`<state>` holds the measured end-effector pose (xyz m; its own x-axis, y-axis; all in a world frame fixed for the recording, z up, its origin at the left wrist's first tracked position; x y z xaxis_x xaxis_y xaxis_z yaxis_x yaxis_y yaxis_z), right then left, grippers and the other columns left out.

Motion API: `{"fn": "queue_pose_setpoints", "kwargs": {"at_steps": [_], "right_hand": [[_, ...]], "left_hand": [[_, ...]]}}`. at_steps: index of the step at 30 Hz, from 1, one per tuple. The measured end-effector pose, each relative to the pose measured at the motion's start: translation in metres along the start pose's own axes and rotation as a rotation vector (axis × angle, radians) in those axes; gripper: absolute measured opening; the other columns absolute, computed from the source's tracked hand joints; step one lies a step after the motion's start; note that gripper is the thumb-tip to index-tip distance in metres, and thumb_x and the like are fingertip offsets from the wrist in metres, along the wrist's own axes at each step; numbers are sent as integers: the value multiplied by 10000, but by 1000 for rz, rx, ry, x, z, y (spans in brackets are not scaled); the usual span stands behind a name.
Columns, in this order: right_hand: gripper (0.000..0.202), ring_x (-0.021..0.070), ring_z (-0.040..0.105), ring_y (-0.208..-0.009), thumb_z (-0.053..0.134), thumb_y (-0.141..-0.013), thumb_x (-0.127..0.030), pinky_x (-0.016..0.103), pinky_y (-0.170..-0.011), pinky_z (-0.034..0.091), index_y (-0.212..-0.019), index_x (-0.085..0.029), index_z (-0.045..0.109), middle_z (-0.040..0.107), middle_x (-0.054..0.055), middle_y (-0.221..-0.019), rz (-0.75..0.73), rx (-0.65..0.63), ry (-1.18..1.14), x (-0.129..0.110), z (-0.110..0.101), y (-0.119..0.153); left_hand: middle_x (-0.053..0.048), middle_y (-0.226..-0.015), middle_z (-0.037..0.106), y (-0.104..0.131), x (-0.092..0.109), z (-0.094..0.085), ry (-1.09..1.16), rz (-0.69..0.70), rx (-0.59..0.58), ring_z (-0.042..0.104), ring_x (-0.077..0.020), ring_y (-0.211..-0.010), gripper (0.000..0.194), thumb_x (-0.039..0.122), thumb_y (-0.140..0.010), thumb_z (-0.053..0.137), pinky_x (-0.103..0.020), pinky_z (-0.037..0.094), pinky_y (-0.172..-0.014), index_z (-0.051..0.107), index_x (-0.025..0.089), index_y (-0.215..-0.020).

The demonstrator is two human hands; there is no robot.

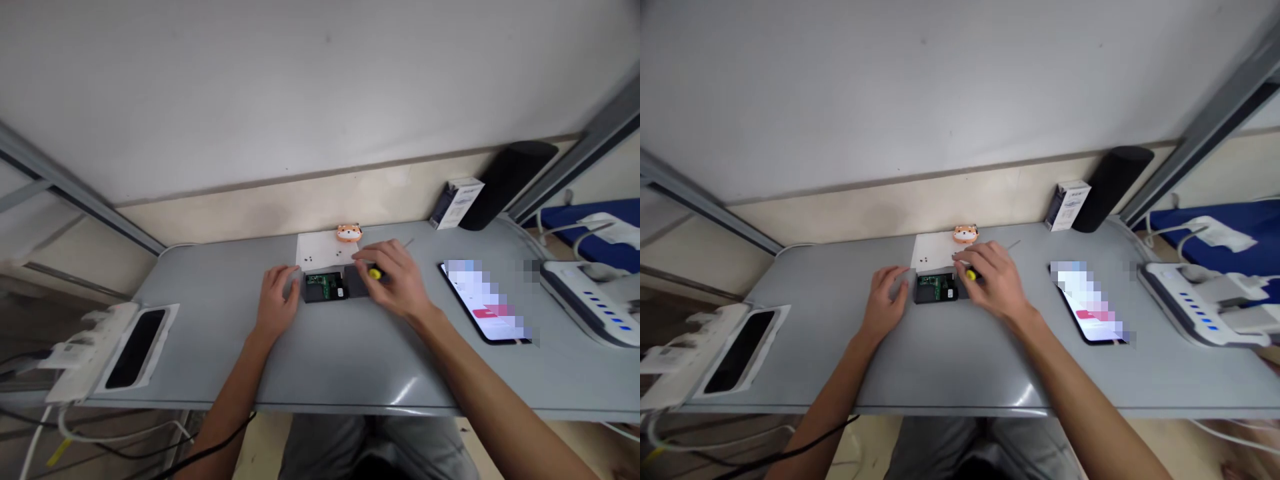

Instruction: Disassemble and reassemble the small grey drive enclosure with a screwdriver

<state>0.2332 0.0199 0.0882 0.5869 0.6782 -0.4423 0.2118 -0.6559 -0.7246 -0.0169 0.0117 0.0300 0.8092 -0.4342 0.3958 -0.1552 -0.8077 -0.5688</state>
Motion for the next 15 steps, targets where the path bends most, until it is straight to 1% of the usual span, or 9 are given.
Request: {"fn": "queue_pose_setpoints", "kwargs": {"at_steps": [1, 2, 4, 6, 8, 9, 11, 13, 15], "right_hand": [[272, 241, 656, -839, 494, -1039, -344, 423, -804, 513, -989, -246, 742, 762, 81, -905, 26, 76, -30, -2, -11, -6], [312, 250, 662, -851, 466, -1043, -390, 432, -807, 515, -983, -247, 736, 752, 85, -900, 65, 128, -43, -2, -18, -12], [466, 251, 657, -823, 362, -1056, -493, 435, -786, 511, -897, -237, 717, 723, 100, -865, 155, 237, -70, 1, -26, -22], [583, 218, 615, -707, 272, -1062, -568, 389, -699, 488, -778, -234, 658, 651, 72, -728, 281, 344, -125, 10, -25, -26], [605, 181, 548, -594, 265, -1055, -622, 343, -614, 442, -764, -233, 625, 580, 22, -630, 451, 418, -183, 25, -14, -21], [597, 168, 517, -559, 289, -1048, -642, 328, -587, 420, -771, -231, 621, 555, 2, -601, 533, 431, -204, 32, -7, -17], [569, 156, 502, -544, 369, -1024, -667, 307, -572, 399, -784, -223, 631, 550, -16, -582, 623, 376, -228, 44, 9, -10], [548, 150, 505, -554, 427, -1003, -671, 293, -570, 390, -794, -214, 646, 578, -14, -597, 635, 301, -220, 50, 20, -4], [540, 149, 511, -554, 460, -987, -673, 285, -561, 387, -803, -208, 663, 614, -3, -620, 637, 260, -205, 55, 25, -1]], "left_hand": [[-101, -1190, 675, -3, 6, 0, -3, 32, -19, 619, -256, -1138, 287, 278, -1065, 493, -446, 511, -1037, 653, 239, -1300], [-102, -1222, 675, -7, 13, 2, -5, 66, -66, 619, -260, -1165, 297, 291, -1062, 508, -449, 503, -1049, 641, 244, -1324], [-102, -1306, 666, -16, 26, 12, -2, 137, -221, 605, -279, -1240, 360, 331, -1042, 561, -463, 482, -1081, 604, 262, -1393], [-98, -1383, 644, -24, 38, 24, 19, 197, -391, 586, -299, -1298, 482, 380, -998, 646, -479, 461, -1119, 557, 287, -1462], [-93, -1427, 626, -29, 46, 36, 47, 235, -504, 579, -313, -1320, 611, 412, -942, 727, -493, 447, -1145, 517, 310, -1507], [-94, -1438, 621, -30, 48, 40, 57, 241, -529, 579, -318, -1322, 657, 420, -921, 753, -499, 447, -1147, 503, 315, -1520], [-97, -1443, 619, -28, 47, 44, 66, 236, -531, 583, -325, -1316, 697, 422, -906, 772, -510, 453, -1142, 486, 313, -1532], [-99, -1427, 630, -23, 43, 46, 70, 227, -504, 592, -325, -1304, 683, 409, -919, 760, -516, 457, -1139, 481, 301, -1533], [-96, -1412, 644, -19, 38, 48, 78, 224, -485, 603, -320, -1292, 661, 392, -936, 739, -516, 455, -1142, 475, 296, -1535]]}}
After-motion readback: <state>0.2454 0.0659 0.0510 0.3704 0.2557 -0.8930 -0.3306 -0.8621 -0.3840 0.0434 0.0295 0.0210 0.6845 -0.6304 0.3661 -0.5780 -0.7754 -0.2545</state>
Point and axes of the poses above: each hand's wrist, its own y-axis away from the middle knuckle, its own z-axis out of the palm, x = y × z, the point moved 6 cm from there along -y, towards the middle knuckle
